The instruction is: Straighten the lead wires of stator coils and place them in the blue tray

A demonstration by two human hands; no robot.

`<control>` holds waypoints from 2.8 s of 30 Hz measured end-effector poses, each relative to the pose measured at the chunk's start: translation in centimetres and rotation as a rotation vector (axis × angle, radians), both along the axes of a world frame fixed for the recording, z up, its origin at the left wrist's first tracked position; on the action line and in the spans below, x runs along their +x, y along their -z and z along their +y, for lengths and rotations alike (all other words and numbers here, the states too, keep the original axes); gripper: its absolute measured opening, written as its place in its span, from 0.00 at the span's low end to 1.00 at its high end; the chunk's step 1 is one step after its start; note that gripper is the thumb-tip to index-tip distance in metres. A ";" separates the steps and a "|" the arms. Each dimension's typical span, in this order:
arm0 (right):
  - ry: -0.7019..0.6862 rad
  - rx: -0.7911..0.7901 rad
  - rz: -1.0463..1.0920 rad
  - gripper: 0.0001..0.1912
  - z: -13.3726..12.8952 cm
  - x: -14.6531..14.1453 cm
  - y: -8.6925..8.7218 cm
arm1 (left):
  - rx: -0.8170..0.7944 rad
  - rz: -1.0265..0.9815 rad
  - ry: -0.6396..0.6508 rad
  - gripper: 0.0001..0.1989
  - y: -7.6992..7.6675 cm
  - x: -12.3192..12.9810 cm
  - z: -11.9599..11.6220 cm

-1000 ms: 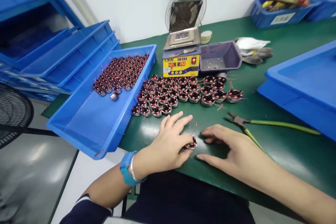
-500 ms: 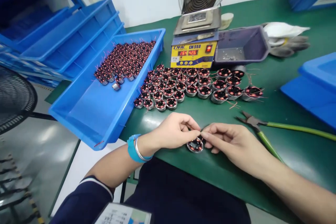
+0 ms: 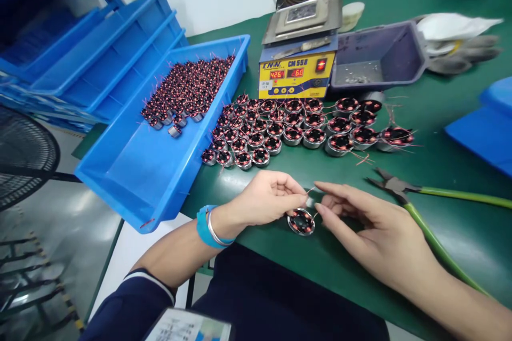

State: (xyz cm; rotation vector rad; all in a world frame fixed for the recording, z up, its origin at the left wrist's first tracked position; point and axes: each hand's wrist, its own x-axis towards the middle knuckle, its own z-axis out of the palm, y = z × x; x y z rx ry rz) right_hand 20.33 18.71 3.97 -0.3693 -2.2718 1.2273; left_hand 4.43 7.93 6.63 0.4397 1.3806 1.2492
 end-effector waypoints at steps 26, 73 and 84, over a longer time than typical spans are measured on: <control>0.011 0.056 0.003 0.09 -0.2 -0.6 -0.5 | -0.032 0.079 -0.052 0.07 0.1 0.4 -0.2; -0.157 -0.424 -0.374 0.36 3.2 0.1 -1.8 | 0.081 0.068 0.100 0.23 0.8 -0.2 -0.5; 0.040 -0.656 -0.272 0.35 2.0 -0.9 -1.7 | -0.030 0.051 0.075 0.13 -0.3 0.3 0.3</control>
